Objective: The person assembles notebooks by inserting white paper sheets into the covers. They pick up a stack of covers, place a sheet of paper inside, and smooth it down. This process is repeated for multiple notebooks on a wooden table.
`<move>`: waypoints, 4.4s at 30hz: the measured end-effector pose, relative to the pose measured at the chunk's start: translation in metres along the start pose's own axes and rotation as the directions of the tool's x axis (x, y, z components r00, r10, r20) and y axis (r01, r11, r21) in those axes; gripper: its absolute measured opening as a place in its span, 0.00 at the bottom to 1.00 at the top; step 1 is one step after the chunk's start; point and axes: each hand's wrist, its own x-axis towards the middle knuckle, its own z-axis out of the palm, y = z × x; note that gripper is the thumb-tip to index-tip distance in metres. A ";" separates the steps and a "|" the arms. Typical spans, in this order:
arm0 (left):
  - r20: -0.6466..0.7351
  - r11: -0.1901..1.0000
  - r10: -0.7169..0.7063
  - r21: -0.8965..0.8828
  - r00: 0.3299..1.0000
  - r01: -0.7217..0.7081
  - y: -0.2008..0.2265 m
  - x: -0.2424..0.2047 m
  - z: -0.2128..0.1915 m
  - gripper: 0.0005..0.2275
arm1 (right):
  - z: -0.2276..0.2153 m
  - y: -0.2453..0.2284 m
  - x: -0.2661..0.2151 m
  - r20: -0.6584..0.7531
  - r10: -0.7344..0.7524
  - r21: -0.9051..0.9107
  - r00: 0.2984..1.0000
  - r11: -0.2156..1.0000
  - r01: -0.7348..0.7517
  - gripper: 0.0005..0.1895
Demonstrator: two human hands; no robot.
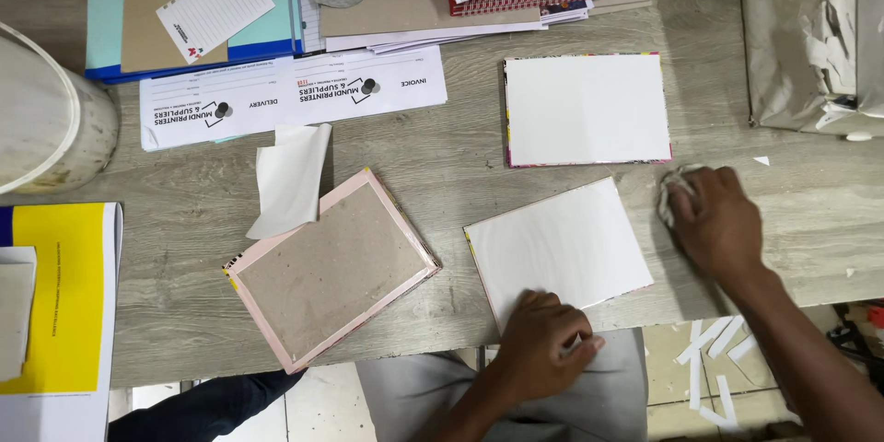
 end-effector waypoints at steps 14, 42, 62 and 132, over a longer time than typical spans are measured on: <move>-0.027 0.082 -0.948 -0.983 0.316 0.162 0.003 -0.027 -0.042 0.22 | -0.009 -0.068 -0.066 0.222 0.330 0.473 0.918 0.787 -0.397 0.28; -0.155 0.489 -0.670 -0.828 0.726 0.274 -0.003 -0.005 -0.079 0.16 | -0.051 -0.066 -0.036 0.354 0.194 0.804 0.915 0.437 -0.404 0.11; -0.358 0.909 -0.306 -0.385 0.882 0.160 -0.083 0.192 -0.090 0.23 | -0.051 -0.035 0.093 -0.078 0.162 0.867 0.984 0.499 -0.014 0.14; -0.053 0.504 -0.825 -0.522 0.563 0.688 0.043 0.023 -0.097 0.31 | -0.052 -0.099 -0.049 0.540 0.272 0.362 0.796 0.779 -0.512 0.33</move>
